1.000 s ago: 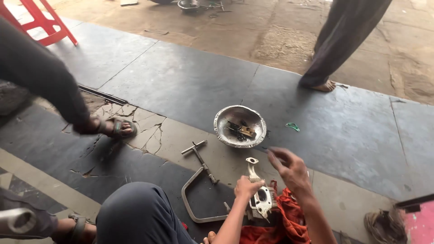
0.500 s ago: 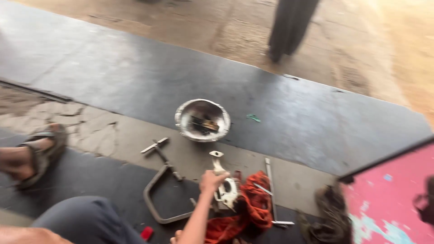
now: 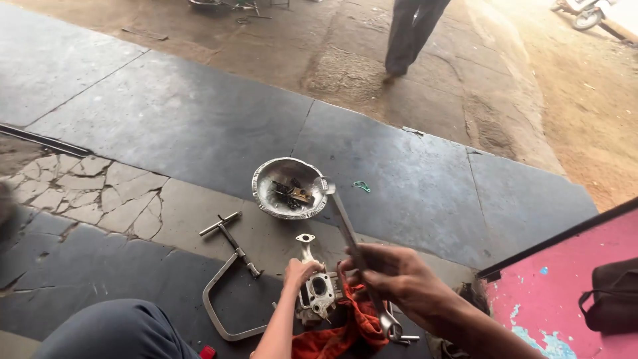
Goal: The recorder is inspecting and working on a motorcycle engine cylinder head using manual tools.
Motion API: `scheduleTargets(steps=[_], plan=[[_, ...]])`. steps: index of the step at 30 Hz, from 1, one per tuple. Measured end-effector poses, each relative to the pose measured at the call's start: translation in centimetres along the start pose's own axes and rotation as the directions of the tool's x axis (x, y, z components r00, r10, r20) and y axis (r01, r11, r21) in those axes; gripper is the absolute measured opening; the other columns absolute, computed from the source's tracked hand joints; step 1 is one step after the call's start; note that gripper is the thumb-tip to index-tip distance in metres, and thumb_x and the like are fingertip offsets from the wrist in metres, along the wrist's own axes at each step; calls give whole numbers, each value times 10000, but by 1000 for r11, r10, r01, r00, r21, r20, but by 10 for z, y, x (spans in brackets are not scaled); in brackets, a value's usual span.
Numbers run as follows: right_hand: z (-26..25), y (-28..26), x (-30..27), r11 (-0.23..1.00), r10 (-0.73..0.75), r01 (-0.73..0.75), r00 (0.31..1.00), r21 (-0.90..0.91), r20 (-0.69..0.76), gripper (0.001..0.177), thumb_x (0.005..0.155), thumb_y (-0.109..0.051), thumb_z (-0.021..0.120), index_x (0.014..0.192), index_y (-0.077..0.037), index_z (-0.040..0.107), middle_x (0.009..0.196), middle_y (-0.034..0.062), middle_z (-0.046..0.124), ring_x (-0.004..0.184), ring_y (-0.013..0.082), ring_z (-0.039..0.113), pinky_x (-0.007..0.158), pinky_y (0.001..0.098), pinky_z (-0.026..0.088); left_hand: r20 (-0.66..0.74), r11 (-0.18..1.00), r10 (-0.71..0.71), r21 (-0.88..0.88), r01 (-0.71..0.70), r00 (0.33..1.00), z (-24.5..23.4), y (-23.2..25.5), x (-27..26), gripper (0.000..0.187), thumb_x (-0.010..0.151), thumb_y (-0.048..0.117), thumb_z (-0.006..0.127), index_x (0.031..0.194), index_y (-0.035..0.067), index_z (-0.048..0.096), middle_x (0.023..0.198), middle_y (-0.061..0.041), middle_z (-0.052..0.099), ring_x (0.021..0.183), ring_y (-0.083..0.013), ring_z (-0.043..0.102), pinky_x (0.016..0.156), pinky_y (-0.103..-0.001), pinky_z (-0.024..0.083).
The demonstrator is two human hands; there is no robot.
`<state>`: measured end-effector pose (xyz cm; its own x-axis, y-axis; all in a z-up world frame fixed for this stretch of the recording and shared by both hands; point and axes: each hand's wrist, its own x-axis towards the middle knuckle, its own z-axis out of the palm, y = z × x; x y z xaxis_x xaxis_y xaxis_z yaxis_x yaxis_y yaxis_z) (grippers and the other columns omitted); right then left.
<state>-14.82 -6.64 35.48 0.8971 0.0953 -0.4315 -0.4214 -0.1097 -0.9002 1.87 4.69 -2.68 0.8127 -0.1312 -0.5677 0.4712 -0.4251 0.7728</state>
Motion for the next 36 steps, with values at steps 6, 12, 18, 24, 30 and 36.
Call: scheduleTargets(steps=[6,12,18,24,30,36], plan=[[-19,-6,-34,963,105,-89,993,253,-50,566,776,-33,703,1333,12,615,1122,157,750,914,229,768,874,372,623,33,998,40,54,-41,999,14,-32,51,669,537,490,860,897,-70,785,981,-217,790,932,-324,781,812,-411,582],[-35,11,-28,945,71,-46,995,324,-66,415,904,-174,652,1229,79,605,1032,175,735,878,221,745,845,358,595,-76,991,-75,109,83,994,7,9,16,869,617,738,806,1004,-39,777,1092,-207,755,1065,-360,730,883,-483,559],[-41,83,18,974,64,-5,965,228,-253,459,1014,-310,546,1308,18,674,773,15,567,562,91,507,435,228,348,-255,958,155,274,-82,955,42,-22,43,525,705,486,679,930,26,796,989,-229,793,979,-390,760,871,-468,581],[-45,212,82,942,329,-297,905,154,-271,528,1020,-150,459,1546,-192,472,907,35,649,565,86,402,441,215,323,-252,923,204,372,-100,946,17,33,-23,510,772,482,629,749,-15,739,769,-184,741,765,-359,772,720,-513,610],[-37,303,111,811,498,-299,804,503,-325,634,978,-33,360,1561,-252,480,921,58,594,563,98,397,436,227,315,-386,836,541,346,-426,747,-4,47,-48,391,698,415,650,710,40,761,751,-224,734,759,-424,727,751,-504,569],[-31,324,127,828,487,-322,818,459,-307,607,986,-75,372,1541,-272,522,869,47,603,542,82,376,416,215,311,-232,752,629,423,-506,742,-3,51,-71,341,785,352,615,697,53,751,739,-200,744,755,-389,740,814,-475,573]])
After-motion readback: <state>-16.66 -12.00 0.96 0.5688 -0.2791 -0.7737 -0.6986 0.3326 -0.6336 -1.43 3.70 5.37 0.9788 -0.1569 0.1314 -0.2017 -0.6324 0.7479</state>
